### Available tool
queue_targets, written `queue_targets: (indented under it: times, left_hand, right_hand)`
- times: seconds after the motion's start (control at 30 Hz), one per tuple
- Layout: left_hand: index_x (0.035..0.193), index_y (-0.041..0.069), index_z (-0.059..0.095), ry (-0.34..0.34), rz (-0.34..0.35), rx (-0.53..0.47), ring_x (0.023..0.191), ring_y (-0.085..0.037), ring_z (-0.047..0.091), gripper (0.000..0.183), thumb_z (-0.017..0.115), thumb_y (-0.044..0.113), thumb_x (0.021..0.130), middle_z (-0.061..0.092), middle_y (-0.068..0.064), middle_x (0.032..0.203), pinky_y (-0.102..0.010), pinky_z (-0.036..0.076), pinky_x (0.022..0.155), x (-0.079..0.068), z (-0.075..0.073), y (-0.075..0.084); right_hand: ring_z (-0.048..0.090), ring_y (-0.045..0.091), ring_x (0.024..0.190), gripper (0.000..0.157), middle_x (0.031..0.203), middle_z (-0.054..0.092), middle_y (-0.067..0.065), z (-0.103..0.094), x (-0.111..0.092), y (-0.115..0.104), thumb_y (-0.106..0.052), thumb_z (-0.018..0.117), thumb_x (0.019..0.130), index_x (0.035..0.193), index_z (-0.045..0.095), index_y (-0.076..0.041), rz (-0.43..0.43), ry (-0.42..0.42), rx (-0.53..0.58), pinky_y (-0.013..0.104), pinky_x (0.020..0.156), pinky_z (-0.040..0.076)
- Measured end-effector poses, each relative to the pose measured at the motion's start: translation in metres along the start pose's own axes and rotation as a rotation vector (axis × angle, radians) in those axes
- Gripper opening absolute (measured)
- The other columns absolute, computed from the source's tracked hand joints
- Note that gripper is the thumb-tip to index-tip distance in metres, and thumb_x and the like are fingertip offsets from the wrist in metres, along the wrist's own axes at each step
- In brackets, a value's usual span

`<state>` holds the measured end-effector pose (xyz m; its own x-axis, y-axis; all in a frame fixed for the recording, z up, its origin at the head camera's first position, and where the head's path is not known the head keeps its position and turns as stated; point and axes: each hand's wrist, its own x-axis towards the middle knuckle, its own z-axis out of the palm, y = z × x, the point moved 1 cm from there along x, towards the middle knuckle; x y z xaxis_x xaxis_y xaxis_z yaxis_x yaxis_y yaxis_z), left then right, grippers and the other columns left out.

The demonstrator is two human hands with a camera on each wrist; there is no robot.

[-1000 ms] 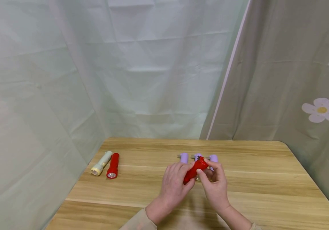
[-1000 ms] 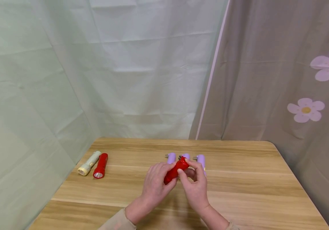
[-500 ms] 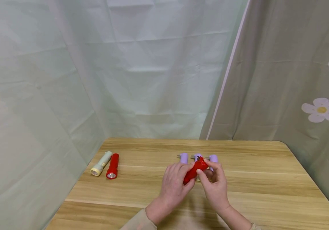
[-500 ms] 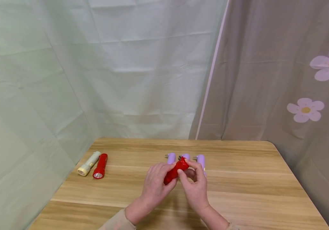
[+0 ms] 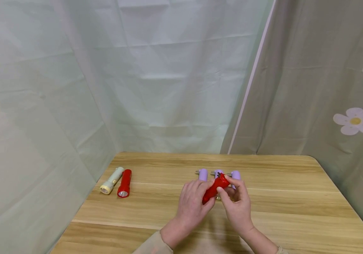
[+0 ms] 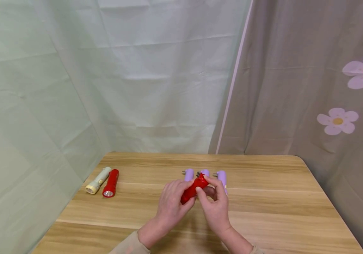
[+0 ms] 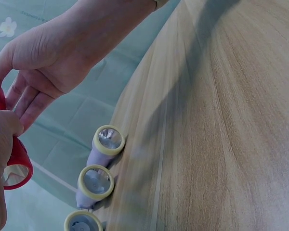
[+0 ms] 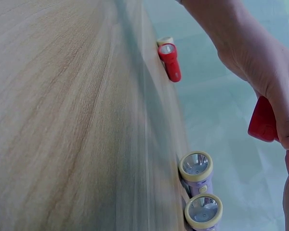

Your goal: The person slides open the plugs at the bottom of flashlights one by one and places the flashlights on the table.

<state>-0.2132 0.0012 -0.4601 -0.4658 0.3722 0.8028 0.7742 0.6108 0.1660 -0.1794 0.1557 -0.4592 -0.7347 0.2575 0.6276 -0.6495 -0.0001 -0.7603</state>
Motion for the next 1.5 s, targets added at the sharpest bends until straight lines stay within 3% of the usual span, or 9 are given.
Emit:
queue_targets:
  times: [1.5]
  left_hand:
    - [0.125, 0.017, 0.064, -0.042, -0.035, -0.017, 0.096, -0.015, 0.061, 0.046, 0.084, 0.021, 0.083, 0.066, 0.003, 0.107, -0.035, 0.049, 0.082, -0.0003, -0.0012, 0.0017]
  right_hand:
    - [0.072, 0.015, 0.093, 0.044, 0.123, 0.062, 0.011, 0.0004, -0.0006, 0.001, 0.019, 0.068, 0.086, 0.127, 0.058, 0.007, 0.02, 0.009, -0.041, 0.024, 0.074, 0.058]
